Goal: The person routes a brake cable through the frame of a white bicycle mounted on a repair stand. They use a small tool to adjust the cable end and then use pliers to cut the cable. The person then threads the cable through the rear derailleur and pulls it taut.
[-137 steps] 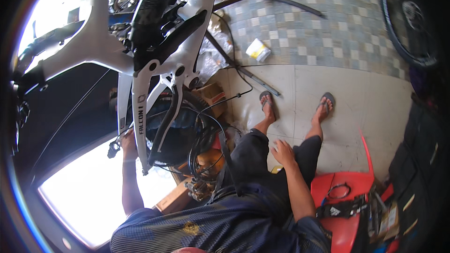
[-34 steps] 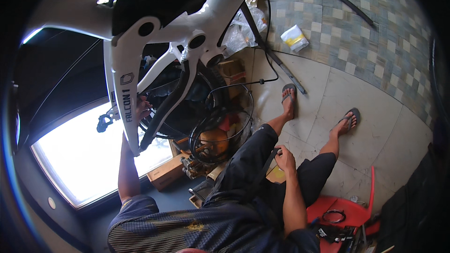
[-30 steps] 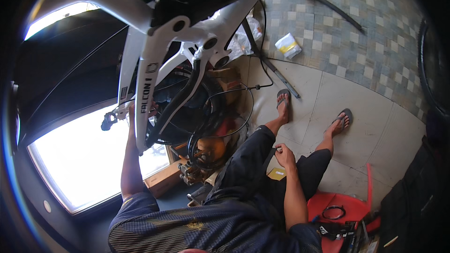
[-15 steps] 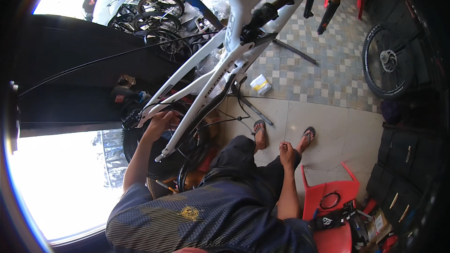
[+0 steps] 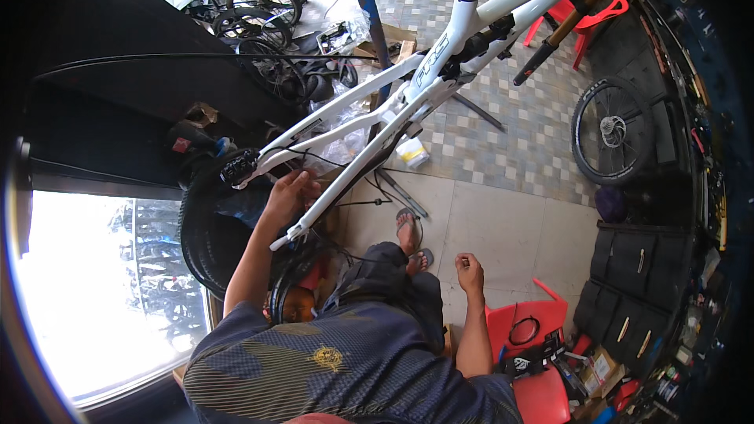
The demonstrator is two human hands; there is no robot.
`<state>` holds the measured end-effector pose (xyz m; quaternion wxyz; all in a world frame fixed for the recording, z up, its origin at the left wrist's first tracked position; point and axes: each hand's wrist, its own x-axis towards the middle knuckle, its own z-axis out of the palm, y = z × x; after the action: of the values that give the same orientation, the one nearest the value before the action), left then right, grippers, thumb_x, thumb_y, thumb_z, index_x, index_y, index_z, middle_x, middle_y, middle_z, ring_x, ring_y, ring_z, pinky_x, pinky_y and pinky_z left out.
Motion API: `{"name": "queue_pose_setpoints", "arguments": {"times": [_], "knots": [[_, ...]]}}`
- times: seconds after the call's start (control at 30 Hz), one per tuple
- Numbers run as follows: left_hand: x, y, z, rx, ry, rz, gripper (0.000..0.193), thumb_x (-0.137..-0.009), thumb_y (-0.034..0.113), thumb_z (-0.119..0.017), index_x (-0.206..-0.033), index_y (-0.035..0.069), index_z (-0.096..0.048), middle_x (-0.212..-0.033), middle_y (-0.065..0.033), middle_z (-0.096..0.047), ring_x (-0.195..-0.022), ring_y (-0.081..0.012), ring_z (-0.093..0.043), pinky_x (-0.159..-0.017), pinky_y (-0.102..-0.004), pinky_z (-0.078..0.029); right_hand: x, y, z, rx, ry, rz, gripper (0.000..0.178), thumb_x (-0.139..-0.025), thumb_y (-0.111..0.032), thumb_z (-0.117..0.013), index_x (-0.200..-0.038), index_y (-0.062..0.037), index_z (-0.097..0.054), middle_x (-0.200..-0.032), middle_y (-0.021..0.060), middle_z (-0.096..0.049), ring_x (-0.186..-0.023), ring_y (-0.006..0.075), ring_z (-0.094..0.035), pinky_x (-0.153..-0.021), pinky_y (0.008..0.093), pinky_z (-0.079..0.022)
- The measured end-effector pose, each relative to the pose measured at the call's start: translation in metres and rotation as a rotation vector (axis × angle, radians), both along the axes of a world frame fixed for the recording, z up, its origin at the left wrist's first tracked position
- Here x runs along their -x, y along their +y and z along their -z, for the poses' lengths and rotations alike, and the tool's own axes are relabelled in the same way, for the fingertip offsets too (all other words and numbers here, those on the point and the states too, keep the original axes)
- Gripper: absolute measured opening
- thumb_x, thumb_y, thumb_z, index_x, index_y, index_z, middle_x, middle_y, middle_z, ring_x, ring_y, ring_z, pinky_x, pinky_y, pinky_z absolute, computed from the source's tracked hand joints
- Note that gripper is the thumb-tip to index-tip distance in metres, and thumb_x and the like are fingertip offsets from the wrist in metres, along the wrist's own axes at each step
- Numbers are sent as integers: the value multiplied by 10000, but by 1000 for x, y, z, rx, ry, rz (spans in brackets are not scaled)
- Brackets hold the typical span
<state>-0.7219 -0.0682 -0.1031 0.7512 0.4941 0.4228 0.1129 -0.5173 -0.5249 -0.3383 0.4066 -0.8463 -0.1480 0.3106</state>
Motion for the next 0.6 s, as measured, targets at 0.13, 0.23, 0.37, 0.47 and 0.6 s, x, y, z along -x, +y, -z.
{"name": "queue_pose_setpoints", "arguments": {"times": [0.13,0.23,0.37,0.47,0.6], "knots": [[9,-2,-12,-96,16,-2,351,-1033,253,-547,-1268,-7,-551,-936,-101,-663,-760,-181,-685,-634,-296,-577,16,-16,-6,-14,-86,24,220,-927,-243,-659,-1031,-51,-690,-823,67,-700,-740,160,-660,-689,314,-530],[24,-5,-9,-127,7,-9,345,-1031,258,-553,-1255,-3,-565,-942,-101,-666,-766,-178,-686,-640,-296,-578,34,-27,-8,48,0,-20,229,-919,-252,-670,-1035,-57,-694,-865,86,-716,-788,181,-677,-737,329,-535],[49,-8,-5,-171,40,-10,355,-1018,272,-577,-1268,20,-580,-974,-84,-683,-824,-166,-686,-699,-299,-576,58,-34,-8,106,-6,-116,236,-909,-262,-687,-1041,-66,-696,-866,105,-723,-779,198,-685,-730,338,-539],[62,-12,-6,-168,42,-28,349,-1016,273,-581,-1262,26,-593,-980,-81,-682,-829,-159,-683,-699,-292,-574,69,-36,-9,121,6,-107,244,-908,-273,-687,-1041,-68,-695,-842,103,-723,-753,199,-683,-712,340,-538],[75,-5,0,-176,41,-36,320,-1018,267,-578,-1231,31,-616,-968,-73,-687,-829,-145,-678,-701,-286,-571,74,-30,-14,141,30,-83,260,-906,-288,-684,-1041,-66,-693,-831,109,-721,-743,214,-685,-705,352,-539]]}}
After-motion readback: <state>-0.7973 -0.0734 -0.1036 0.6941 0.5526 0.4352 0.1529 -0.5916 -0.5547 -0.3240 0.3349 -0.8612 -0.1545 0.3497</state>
